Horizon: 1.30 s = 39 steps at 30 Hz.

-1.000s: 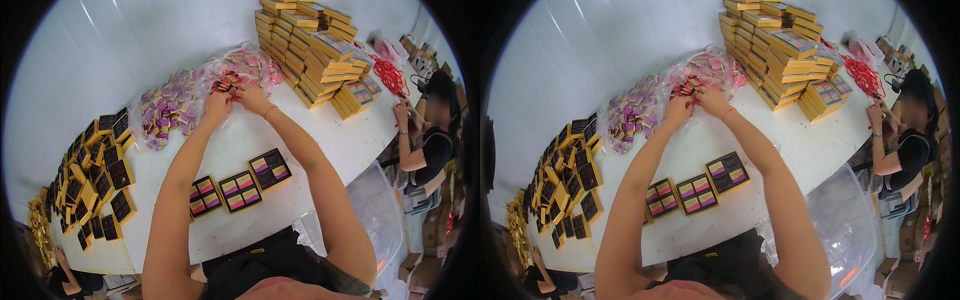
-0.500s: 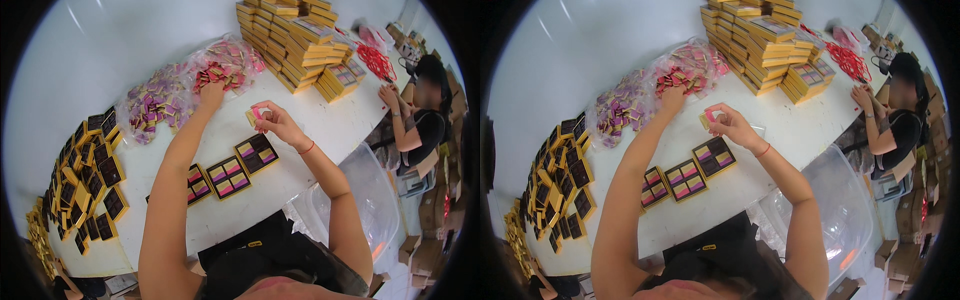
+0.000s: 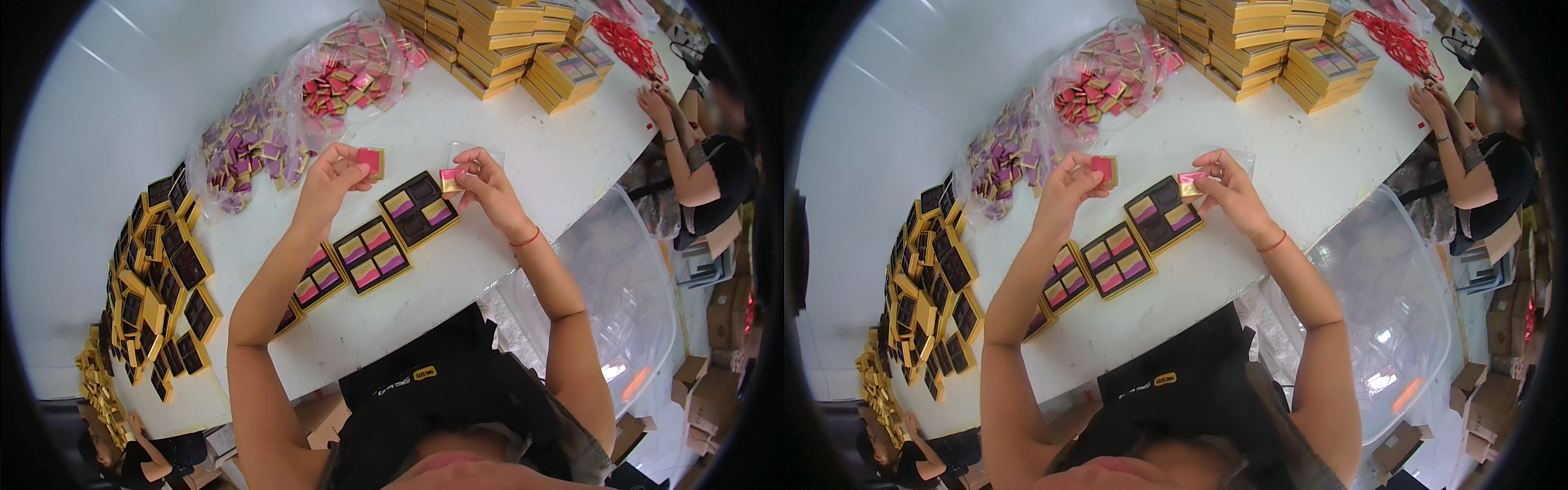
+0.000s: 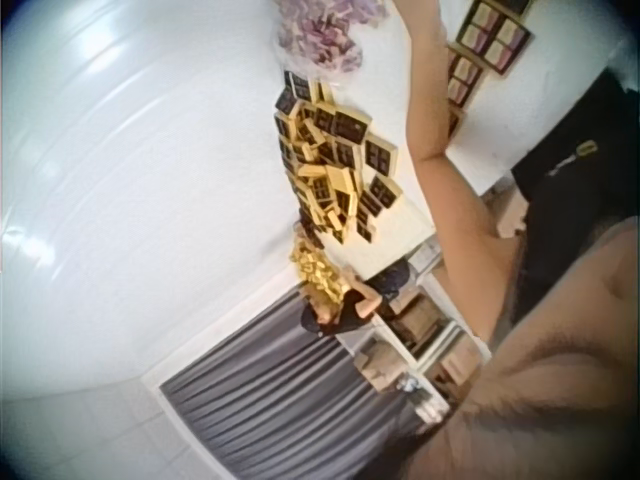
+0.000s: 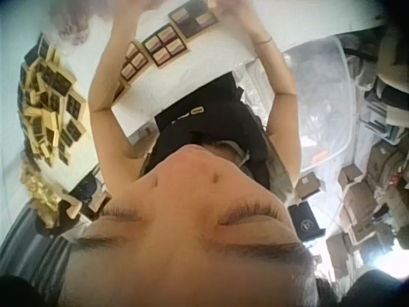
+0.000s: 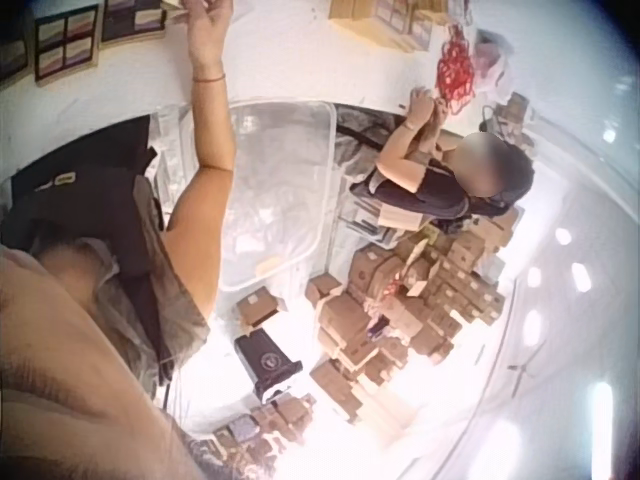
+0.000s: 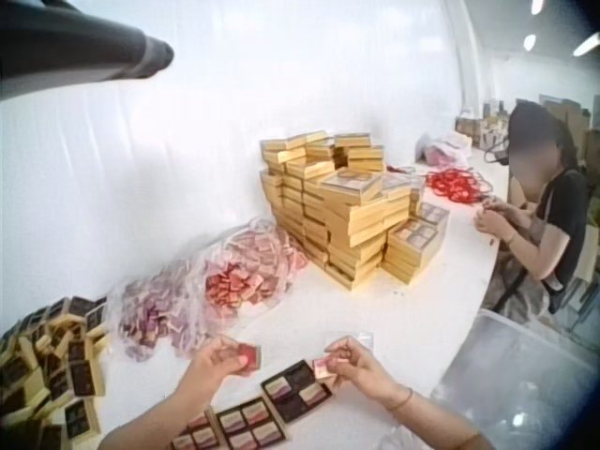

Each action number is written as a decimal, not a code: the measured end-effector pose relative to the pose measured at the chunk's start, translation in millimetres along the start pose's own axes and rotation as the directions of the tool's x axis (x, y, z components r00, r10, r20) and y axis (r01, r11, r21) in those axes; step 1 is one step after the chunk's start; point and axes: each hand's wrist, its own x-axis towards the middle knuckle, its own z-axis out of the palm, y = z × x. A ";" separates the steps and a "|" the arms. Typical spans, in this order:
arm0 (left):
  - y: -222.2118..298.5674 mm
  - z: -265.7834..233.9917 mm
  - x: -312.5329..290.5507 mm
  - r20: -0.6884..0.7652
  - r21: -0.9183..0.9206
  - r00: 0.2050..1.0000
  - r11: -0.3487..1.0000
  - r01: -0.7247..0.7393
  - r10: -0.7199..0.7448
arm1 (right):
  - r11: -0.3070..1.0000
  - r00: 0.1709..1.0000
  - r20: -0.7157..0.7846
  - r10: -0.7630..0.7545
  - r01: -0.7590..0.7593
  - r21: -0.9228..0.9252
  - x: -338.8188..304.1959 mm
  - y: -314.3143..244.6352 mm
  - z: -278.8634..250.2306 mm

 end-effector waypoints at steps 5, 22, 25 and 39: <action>-11.8 25.0 -36.1 0.163 0.613 0.846 0.620 -0.490 0.507 | 0.992 0.995 0.084 -0.055 0.064 -0.108 1.1 3.8 1.6; -40.5 48.2 -61.2 0.173 0.552 0.871 0.687 -0.472 0.459 | 0.965 0.984 0.164 -0.074 0.112 -0.239 9.9 -13.9 3.8; -41.9 49.8 -55.9 0.079 0.448 0.958 0.849 -0.280 0.275 | 0.967 0.987 0.153 -0.051 0.087 -0.239 16.3 -9.0 3.3; -42.0 40.5 -40.7 -0.070 0.047 0.993 0.994 0.096 -0.092 | 0.991 0.992 0.061 -0.112 0.116 -0.067 13.4 0.2 3.1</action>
